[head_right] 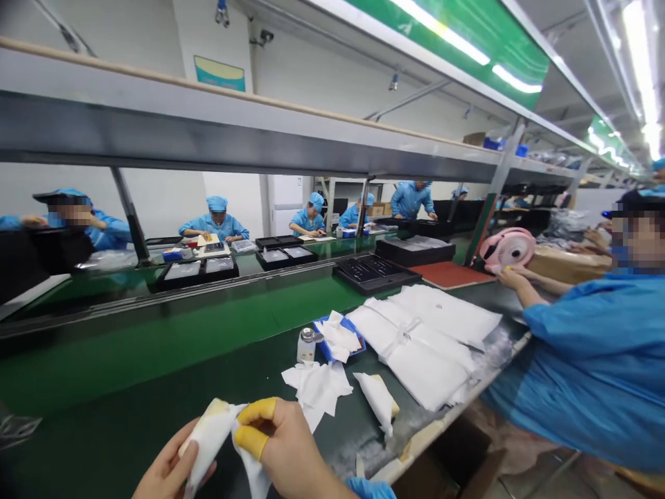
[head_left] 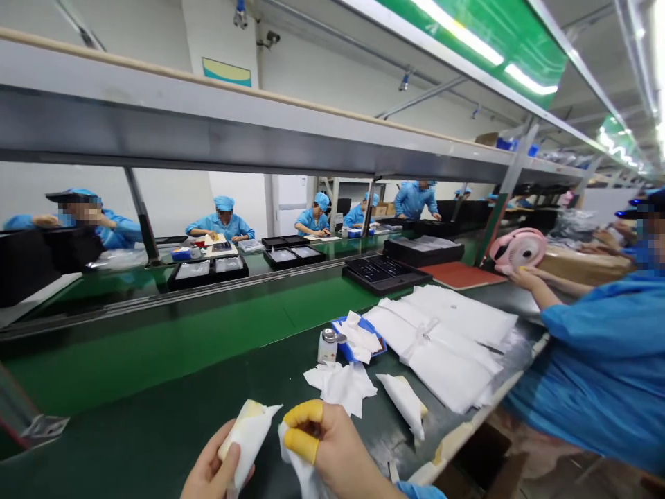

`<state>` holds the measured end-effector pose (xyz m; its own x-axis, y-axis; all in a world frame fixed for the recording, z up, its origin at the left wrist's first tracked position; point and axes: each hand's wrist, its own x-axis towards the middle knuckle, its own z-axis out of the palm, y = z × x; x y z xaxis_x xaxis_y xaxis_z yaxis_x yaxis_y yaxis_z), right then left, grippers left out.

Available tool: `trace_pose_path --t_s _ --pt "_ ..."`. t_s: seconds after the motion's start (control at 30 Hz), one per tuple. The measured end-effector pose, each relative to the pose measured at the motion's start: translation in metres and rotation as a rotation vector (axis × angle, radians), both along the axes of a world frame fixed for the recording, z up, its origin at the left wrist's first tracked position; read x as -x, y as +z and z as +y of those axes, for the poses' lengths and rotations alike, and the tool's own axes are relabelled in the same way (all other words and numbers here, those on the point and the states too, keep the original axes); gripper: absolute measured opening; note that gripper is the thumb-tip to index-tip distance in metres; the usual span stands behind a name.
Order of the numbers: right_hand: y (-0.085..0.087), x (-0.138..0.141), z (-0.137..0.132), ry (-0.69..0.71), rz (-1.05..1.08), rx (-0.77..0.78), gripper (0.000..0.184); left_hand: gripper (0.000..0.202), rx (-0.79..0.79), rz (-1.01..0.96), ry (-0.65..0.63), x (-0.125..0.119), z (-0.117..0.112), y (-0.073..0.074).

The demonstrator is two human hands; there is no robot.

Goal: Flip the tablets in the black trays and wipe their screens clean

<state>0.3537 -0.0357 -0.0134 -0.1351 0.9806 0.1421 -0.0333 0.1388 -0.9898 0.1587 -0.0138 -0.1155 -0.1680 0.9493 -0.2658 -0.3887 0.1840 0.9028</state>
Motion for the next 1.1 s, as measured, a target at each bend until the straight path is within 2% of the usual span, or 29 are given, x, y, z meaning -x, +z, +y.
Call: trace_pose_path --t_s 0.1,0.23,0.4,0.5,0.63,0.73,0.9,1.1 --pt "0.024 0.0 -0.006 0.162 -0.146 0.018 0.006 0.086 -0.09 0.041 -0.109 -0.005 0.006 0.017" --pt "0.037 0.004 -0.007 0.328 -0.313 0.006 0.01 0.074 -0.143 0.004 -0.204 -0.02 0.003 0.033" --pt "0.035 0.007 -0.004 0.185 -0.627 -0.212 0.02 0.07 -0.128 -0.016 -0.261 -0.033 -0.016 0.032" --pt "0.03 0.008 -0.004 0.171 -0.744 -0.295 0.023 0.066 -0.121 -0.013 -0.281 -0.03 -0.024 0.028" --pt "0.021 0.009 -0.003 0.127 -0.816 -0.285 0.02 0.068 -0.181 -0.041 -0.323 -0.024 -0.028 0.026" --pt "0.018 0.01 -0.004 0.112 -0.847 -0.26 0.019 0.069 -0.24 0.034 -0.278 -0.022 -0.031 0.027" --pt "0.023 0.009 -0.009 0.091 -0.9 -0.244 0.011 0.063 -0.227 0.211 -0.277 -0.019 -0.038 0.034" --pt "0.027 0.005 -0.011 0.106 -0.856 -0.196 0.014 0.062 -0.2 0.28 -0.299 -0.015 -0.04 0.039"
